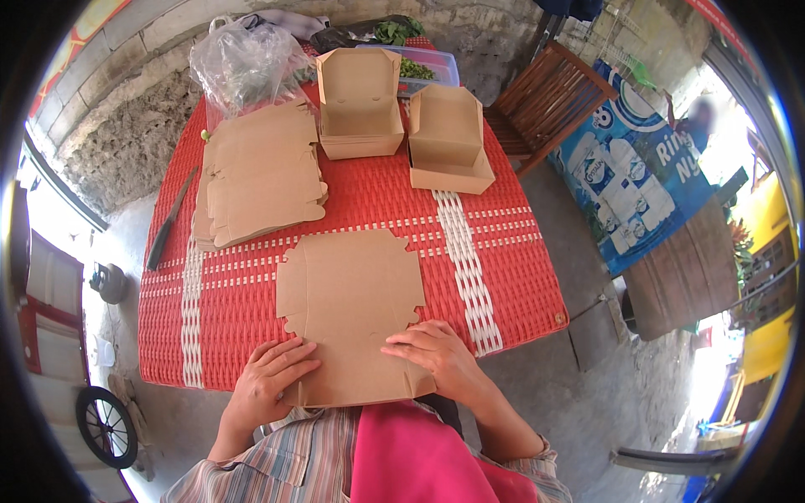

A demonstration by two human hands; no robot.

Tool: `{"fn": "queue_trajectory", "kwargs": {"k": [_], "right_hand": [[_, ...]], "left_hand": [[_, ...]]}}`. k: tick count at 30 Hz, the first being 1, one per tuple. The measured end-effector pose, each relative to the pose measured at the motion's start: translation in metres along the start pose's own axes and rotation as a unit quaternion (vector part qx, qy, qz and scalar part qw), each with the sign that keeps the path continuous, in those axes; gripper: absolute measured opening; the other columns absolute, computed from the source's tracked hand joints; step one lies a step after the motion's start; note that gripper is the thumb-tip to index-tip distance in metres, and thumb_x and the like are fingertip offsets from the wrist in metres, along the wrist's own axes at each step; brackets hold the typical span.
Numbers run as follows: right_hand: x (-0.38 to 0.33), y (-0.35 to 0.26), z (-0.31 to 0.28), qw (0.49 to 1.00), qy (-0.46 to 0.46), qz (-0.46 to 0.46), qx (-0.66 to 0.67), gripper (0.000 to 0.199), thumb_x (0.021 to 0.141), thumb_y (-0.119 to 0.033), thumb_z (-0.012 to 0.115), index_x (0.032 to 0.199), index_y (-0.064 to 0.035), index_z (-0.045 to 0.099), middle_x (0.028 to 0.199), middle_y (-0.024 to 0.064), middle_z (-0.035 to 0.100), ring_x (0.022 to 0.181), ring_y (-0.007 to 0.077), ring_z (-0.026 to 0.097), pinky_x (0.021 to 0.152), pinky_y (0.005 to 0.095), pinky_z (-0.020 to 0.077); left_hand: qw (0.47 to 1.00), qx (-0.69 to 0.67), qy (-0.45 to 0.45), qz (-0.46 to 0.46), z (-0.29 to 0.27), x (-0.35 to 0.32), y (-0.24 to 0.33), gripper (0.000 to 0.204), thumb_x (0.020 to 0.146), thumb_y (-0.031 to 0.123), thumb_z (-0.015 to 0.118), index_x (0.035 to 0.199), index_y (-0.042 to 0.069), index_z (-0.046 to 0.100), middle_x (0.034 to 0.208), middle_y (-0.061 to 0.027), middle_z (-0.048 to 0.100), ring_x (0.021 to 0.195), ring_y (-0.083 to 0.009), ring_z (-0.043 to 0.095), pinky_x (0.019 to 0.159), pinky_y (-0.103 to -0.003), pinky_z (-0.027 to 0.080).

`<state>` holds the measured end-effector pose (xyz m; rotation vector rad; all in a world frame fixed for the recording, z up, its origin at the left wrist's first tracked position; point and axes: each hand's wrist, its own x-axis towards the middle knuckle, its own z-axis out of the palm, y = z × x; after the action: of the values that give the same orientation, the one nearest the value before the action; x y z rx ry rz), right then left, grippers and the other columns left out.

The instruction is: The person assembles flat cardboard pieces into small rectangular boxes by hand. They fold the sides and tuck the flaps into slots to form the box structure, repeating the process for multiple units and stacking the finished boxes on a red table.

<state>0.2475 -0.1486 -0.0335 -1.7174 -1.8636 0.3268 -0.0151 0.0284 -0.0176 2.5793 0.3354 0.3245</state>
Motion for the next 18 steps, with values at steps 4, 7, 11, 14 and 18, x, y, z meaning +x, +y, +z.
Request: {"fn": "queue_trajectory", "kwargs": {"k": [4, 7, 11, 14, 18], "right_hand": [[0.0014, -0.004, -0.0009, 1.0, 0.009, 0.008, 0.009, 0.053, 0.067, 0.002, 0.064, 0.119, -0.0097, 0.067, 0.119, 0.0019, 0.064, 0.107, 0.0222, 0.057, 0.099, 0.0381, 0.0399], [0.0017, -0.005, -0.0002, 1.0, 0.017, 0.01, 0.013, 0.053, 0.067, 0.001, 0.065, 0.118, -0.0096, 0.067, 0.117, 0.0022, 0.064, 0.107, 0.0223, 0.057, 0.098, 0.0384, 0.0403], [-0.0005, -0.0015, 0.0005, 1.0, 0.008, 0.001, -0.006, 0.051, 0.066, -0.003, 0.068, 0.117, -0.0097, 0.067, 0.115, 0.0021, 0.064, 0.106, 0.0223, 0.058, 0.098, 0.0386, 0.0408], [-0.0003, -0.0016, 0.0017, 1.0, 0.017, -0.005, -0.009, 0.051, 0.065, -0.005, 0.069, 0.116, -0.0107, 0.068, 0.113, 0.0019, 0.064, 0.105, 0.0223, 0.058, 0.098, 0.039, 0.0409], [0.0018, -0.0068, -0.0012, 1.0, 0.026, -0.005, 0.01, 0.048, 0.067, -0.007, 0.071, 0.115, -0.0119, 0.068, 0.114, 0.002, 0.064, 0.107, 0.023, 0.058, 0.097, 0.0395, 0.0425]], "left_hand": [[1.0, -0.01, 0.008, -0.006, 0.0005, 0.0006, 0.0019, 0.057, 0.062, 0.001, 0.069, 0.118, 0.01, 0.067, 0.133, -0.0063, 0.06, 0.127, -0.0269, 0.053, 0.106, -0.044, 0.039], [1.0, -0.016, 0.011, -0.013, -0.0004, 0.0006, 0.0042, 0.054, 0.062, -0.001, 0.068, 0.115, 0.008, 0.068, 0.131, -0.0066, 0.061, 0.126, -0.0269, 0.054, 0.106, -0.043, 0.039], [1.0, 0.005, 0.0, 0.002, 0.0033, -0.0031, -0.0026, 0.062, 0.06, 0.002, 0.071, 0.121, 0.011, 0.066, 0.133, -0.0044, 0.06, 0.128, -0.0266, 0.052, 0.107, -0.045, 0.04], [1.0, 0.016, 0.006, 0.008, 0.0036, -0.0047, -0.0026, 0.062, 0.06, 0.0, 0.069, 0.121, 0.01, 0.066, 0.131, -0.0044, 0.06, 0.128, -0.0264, 0.052, 0.107, -0.045, 0.04], [1.0, 0.012, 0.006, -0.002, 0.0014, -0.0071, 0.0009, 0.058, 0.062, -0.002, 0.068, 0.119, 0.009, 0.066, 0.13, -0.0047, 0.06, 0.128, -0.0269, 0.052, 0.106, -0.045, 0.039]]}}
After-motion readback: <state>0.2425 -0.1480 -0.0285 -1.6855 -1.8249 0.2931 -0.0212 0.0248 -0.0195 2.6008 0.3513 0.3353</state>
